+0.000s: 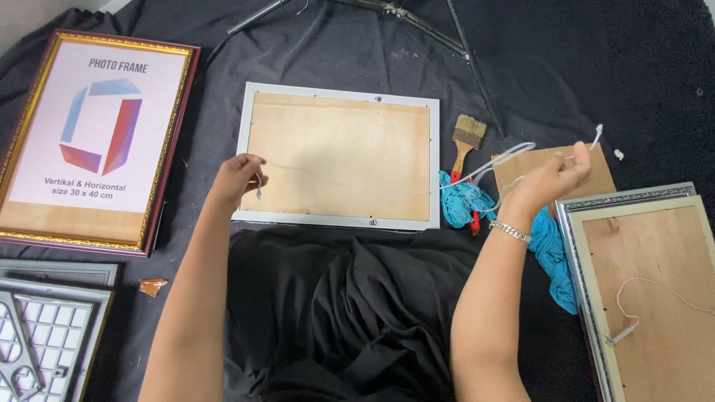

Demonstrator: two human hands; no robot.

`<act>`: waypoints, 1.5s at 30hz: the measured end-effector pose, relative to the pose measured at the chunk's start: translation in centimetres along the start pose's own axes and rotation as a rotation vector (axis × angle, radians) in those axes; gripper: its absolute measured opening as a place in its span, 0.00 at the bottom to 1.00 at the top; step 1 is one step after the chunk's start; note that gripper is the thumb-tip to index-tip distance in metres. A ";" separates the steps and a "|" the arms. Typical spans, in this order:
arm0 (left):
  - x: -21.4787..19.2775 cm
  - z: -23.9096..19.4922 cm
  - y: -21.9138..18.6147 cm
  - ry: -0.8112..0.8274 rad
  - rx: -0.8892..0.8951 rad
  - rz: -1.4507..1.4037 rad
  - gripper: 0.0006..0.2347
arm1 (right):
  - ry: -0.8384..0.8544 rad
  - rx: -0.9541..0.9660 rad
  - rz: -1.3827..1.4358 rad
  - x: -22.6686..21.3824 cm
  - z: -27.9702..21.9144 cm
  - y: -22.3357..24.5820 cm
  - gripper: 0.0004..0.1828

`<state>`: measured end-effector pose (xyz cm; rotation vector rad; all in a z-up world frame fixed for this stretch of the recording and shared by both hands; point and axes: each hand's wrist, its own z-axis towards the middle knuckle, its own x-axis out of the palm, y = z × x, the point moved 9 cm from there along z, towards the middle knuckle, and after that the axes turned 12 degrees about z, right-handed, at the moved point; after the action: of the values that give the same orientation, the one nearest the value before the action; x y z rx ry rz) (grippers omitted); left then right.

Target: The person cleans the glass of a picture frame, inserts a mat and a wooden backing, and then attaches a hanging string to the back.

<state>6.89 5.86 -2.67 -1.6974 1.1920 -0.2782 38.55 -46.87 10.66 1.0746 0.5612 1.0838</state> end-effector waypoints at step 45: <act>21.8 8.0 0.4 -0.201 0.600 0.872 0.15 | 0.568 0.590 -0.042 11.4 -12.5 -4.7 0.17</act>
<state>22.50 -7.05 -14.06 -0.5860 1.3985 0.0783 35.06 -31.66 2.65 1.2425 1.4153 1.2224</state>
